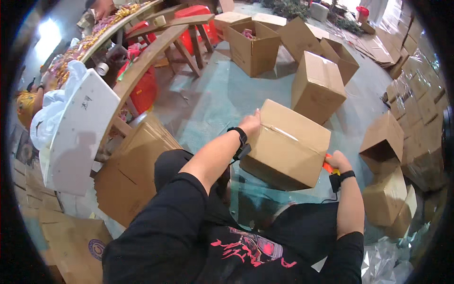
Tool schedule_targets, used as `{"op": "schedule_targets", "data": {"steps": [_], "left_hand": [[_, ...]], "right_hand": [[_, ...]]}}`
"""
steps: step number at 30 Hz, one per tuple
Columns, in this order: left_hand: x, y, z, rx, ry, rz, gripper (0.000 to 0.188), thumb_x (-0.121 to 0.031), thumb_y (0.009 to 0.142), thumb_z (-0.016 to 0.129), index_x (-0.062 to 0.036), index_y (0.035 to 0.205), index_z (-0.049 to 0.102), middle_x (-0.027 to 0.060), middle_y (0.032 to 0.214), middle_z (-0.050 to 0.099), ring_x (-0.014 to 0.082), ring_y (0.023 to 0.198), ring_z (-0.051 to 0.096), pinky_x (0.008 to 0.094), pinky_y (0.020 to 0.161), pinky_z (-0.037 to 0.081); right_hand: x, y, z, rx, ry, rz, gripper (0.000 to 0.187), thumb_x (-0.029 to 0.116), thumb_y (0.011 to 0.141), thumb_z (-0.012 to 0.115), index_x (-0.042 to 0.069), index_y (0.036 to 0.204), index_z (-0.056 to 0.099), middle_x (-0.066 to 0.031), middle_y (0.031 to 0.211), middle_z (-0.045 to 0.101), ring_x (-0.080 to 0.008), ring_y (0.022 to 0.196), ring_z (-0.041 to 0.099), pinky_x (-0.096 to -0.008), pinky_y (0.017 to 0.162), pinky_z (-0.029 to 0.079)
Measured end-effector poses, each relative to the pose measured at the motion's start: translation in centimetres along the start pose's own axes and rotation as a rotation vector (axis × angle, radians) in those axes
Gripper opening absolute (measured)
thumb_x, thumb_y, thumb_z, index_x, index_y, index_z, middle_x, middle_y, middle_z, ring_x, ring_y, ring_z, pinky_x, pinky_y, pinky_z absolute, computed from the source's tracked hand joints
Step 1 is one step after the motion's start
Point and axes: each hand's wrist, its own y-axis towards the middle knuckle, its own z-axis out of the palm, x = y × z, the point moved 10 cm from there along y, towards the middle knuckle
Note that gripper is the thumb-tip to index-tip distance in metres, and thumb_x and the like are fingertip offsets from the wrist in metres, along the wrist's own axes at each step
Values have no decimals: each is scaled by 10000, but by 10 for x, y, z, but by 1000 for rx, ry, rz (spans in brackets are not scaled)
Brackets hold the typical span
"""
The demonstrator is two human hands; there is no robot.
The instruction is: Folding flat cardboard pieces into boxes and securing them with tape.
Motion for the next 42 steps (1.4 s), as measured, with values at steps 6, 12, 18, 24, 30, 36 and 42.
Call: {"op": "schedule_targets", "data": {"steps": [6, 12, 18, 24, 30, 36, 42], "left_hand": [[8, -32, -4, 53, -252, -134, 945, -761, 888, 156, -6, 1312, 534, 235, 1310, 546, 361, 1275, 482, 513, 1020, 400], [5, -103, 85, 588, -745, -223, 806, -686, 911, 379, -51, 1406, 356, 236, 1349, 455, 467, 1201, 497, 586, 787, 555], [-12, -114, 151, 472, -1082, -342, 704, -555, 944, 469, -52, 1412, 318, 218, 1459, 309, 448, 1120, 555, 570, 793, 569], [-29, -141, 131, 803, -719, -449, 657, -611, 918, 430, -43, 1231, 531, 146, 1188, 613, 292, 986, 652, 373, 812, 513], [-91, -169, 107, 746, -792, -56, 370, -477, 932, 570, -120, 981, 653, -16, 957, 654, 126, 744, 584, 289, 688, 402], [-62, -79, 53, 451, -1109, -14, 133, -195, 904, 625, -65, 883, 644, 15, 715, 576, 142, 672, 575, 301, 613, 459], [-78, -109, 55, 844, -516, -78, 586, -577, 934, 464, -24, 1052, 621, 131, 955, 677, 227, 835, 656, 330, 754, 507]], "right_hand": [[0, -4, -27, -528, 123, -161, 538, 495, 848, 614, -36, 913, 671, -272, 932, 664, -413, 882, 646, -474, 745, 514], [18, -51, -112, -1028, 987, -131, 510, 459, 949, 536, -35, 941, 662, -129, 817, 690, -235, 760, 663, -371, 685, 502], [96, -74, -137, -227, 1284, -713, 329, 309, 962, 585, -8, 1029, 639, -30, 858, 671, -81, 742, 608, -241, 661, 489], [108, -158, -77, 253, 645, -683, 313, 272, 931, 622, -7, 1070, 644, -18, 844, 664, -73, 747, 576, -258, 683, 482], [95, -161, -28, 299, 659, -653, 349, 320, 942, 605, -6, 1057, 649, -12, 825, 654, -72, 745, 570, -273, 680, 478], [56, -177, -7, 431, 694, -463, 411, 371, 949, 583, -30, 1020, 636, -18, 841, 648, -116, 726, 574, -291, 687, 475], [22, -197, -3, 131, 591, -566, 383, 345, 899, 647, -22, 1008, 628, -81, 844, 643, -147, 778, 579, -318, 729, 478]]}}
